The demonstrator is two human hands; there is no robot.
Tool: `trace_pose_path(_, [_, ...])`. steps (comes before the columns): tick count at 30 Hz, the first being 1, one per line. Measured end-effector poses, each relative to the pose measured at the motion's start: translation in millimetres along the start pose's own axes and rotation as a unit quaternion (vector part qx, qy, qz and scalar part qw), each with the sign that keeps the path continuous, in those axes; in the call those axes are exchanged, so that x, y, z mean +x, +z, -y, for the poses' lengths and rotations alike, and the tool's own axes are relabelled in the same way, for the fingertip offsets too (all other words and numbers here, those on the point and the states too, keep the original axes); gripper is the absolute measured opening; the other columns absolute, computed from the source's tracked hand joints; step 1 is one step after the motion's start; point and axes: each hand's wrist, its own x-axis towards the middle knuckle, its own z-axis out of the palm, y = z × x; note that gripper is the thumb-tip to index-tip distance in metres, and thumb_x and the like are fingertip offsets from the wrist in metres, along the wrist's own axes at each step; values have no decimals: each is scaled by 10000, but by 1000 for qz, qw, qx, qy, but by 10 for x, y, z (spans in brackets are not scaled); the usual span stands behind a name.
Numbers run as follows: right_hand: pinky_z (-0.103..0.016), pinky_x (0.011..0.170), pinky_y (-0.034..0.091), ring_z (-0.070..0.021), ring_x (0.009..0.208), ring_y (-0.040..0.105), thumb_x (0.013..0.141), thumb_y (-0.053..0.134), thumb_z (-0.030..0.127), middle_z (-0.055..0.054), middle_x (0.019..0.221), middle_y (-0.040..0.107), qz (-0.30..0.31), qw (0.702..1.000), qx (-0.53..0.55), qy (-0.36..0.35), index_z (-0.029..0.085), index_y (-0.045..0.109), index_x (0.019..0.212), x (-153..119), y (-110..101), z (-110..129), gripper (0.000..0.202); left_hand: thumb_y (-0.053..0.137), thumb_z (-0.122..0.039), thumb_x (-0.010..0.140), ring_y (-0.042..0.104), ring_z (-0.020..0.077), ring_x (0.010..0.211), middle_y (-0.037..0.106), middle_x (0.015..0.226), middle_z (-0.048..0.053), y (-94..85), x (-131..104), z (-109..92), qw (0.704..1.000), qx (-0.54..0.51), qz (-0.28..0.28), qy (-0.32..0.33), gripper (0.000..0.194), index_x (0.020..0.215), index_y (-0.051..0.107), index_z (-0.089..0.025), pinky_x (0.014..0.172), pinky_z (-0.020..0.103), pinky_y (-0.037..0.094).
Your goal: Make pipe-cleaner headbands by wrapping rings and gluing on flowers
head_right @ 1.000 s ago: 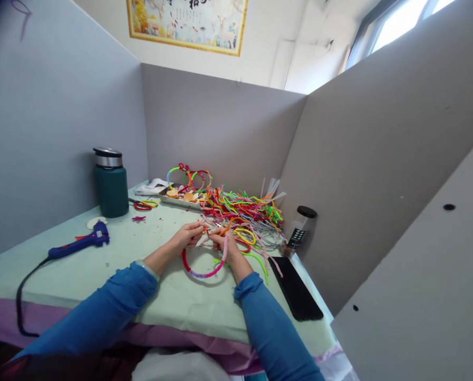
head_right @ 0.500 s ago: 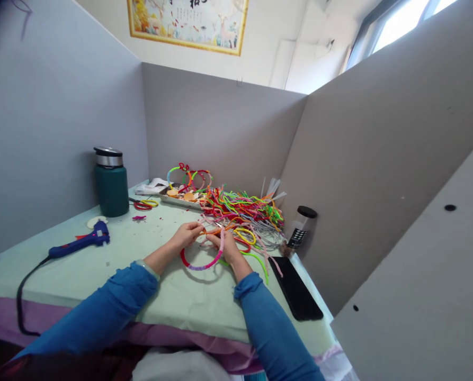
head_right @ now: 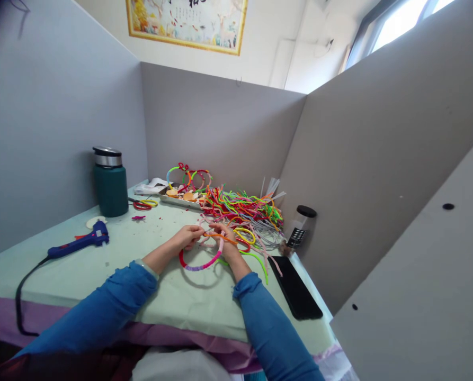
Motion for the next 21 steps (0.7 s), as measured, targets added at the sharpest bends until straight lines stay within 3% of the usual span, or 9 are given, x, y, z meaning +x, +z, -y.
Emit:
trace_pose_path(8, [-270, 564, 389, -165, 644, 543, 649, 702, 281, -6, 707, 622, 55, 998, 2, 27, 234, 664, 865, -58, 32, 93, 225, 628, -360, 732, 195, 17, 326, 313, 483, -94, 0, -33, -37, 999, -35, 17, -16, 265, 676, 447, -175, 366, 210, 87])
trace_pose_path(13, [-251, 537, 374, -141, 617, 494, 647, 707, 307, 16, 706, 585, -9, 1000, -7, 12, 249, 621, 905, -75, 63, 147, 277, 608, -355, 748, 200, 17, 319, 336, 488, -89, -29, 7, 5, 998, -51, 31, -18, 261, 674, 431, -178, 357, 200, 83])
trace_pose_path(21, [-260, 572, 422, -148, 635, 525, 639, 714, 352, 1, 726, 590, 42, 998, -49, 2, 206, 597, 935, -11, 40, 61, 350, 612, -351, 743, 206, 19, 322, 360, 490, -84, -21, -33, -24, 995, -50, 85, -28, 246, 696, 442, -178, 354, 195, 88])
